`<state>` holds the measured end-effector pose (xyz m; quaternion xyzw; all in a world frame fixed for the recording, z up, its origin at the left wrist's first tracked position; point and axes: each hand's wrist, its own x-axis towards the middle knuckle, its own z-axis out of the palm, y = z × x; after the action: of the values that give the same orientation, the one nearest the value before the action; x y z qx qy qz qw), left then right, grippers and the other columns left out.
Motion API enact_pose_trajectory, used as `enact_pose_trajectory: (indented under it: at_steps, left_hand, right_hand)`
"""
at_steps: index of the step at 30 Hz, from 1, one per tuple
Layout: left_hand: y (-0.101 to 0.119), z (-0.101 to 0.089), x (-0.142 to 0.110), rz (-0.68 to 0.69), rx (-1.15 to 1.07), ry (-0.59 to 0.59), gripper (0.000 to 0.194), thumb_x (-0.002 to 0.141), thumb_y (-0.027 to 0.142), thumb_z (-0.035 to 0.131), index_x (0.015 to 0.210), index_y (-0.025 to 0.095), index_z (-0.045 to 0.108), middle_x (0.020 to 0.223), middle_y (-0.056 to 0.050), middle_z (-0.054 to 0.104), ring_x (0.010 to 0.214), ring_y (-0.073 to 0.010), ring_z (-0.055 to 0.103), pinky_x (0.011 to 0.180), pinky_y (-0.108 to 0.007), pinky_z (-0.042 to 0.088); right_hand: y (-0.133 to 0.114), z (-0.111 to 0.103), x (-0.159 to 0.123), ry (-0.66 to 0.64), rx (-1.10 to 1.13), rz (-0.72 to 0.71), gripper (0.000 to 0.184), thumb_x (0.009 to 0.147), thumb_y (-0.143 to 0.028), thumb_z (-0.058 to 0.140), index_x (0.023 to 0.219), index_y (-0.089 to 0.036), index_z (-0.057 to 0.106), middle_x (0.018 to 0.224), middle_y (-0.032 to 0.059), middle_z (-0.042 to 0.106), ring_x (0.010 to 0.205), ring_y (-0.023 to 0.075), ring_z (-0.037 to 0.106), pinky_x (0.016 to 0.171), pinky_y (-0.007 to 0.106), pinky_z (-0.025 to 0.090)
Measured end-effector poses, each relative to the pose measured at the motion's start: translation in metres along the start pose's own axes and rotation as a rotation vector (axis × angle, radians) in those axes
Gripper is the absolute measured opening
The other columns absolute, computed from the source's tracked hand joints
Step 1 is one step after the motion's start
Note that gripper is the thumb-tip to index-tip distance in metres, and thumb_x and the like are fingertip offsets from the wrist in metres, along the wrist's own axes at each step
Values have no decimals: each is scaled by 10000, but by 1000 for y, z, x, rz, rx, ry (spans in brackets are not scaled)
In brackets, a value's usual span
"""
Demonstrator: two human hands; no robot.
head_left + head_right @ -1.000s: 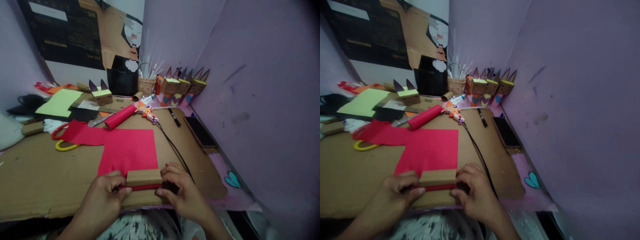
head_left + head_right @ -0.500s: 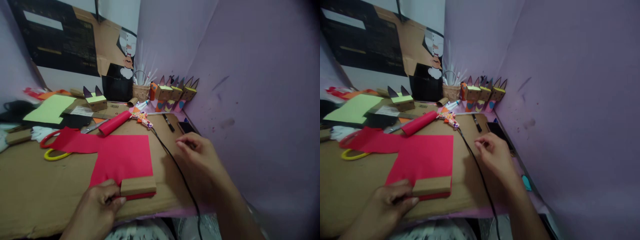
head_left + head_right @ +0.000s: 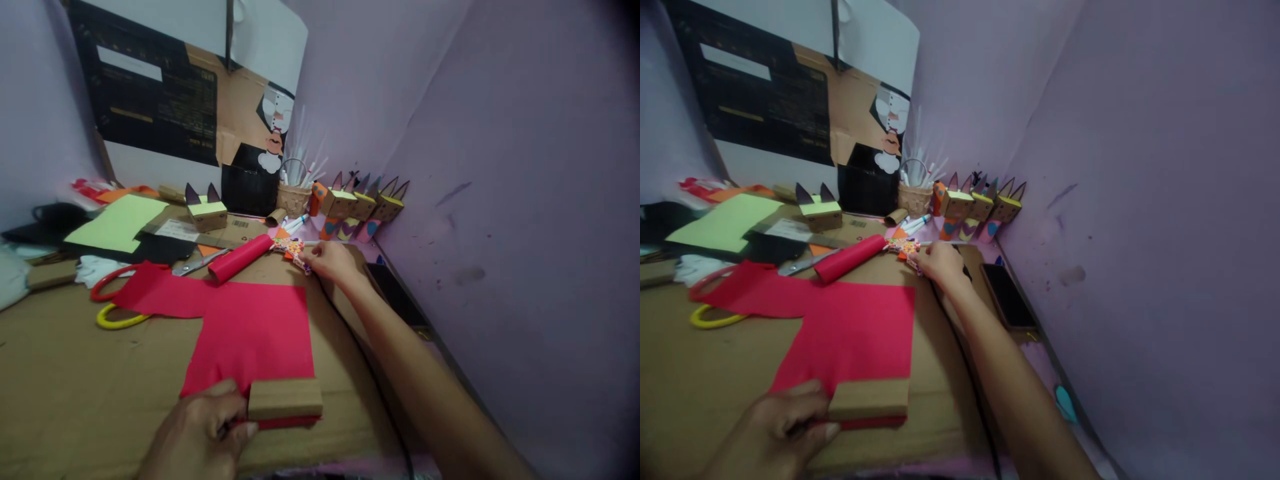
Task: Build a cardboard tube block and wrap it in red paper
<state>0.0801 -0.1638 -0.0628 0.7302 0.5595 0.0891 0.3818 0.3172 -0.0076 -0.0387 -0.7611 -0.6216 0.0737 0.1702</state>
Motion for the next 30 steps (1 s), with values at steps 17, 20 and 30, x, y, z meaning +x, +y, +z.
enact_pose_trajectory:
  at_steps: [17, 20, 30]
  left_hand:
    - [6, -2, 0, -35, 25, -32, 216, 726, 111, 480, 582, 192, 619, 686, 4, 602, 696, -150, 575, 610, -230, 360]
    - [6, -3, -1, -46, 10, -30, 204, 719, 110, 490, 569, 187, 605, 682, 6, 600, 693, -147, 571, 616, -231, 356]
    - [1, 2, -2, -19, -2, 23, 205, 716, 149, 492, 518, 180, 533, 647, 6, 544, 638, -140, 518, 593, -251, 339]
  right_hand:
    - [-7, -3, -17, 390, 300, 53, 407, 724, -306, 559, 1094, -164, 470, 919, 123, 647, 790, 272, 612, 680, 374, 470]
    - [0, -18, -52, 358, 623, 56, 314, 696, -365, 574, 940, -173, 532, 776, 55, 612, 601, 183, 553, 528, 293, 453]
    - [37, -52, -213, -66, 1030, 284, 274, 701, -467, 623, 904, -290, 669, 613, 53, 604, 456, 179, 508, 387, 280, 384]
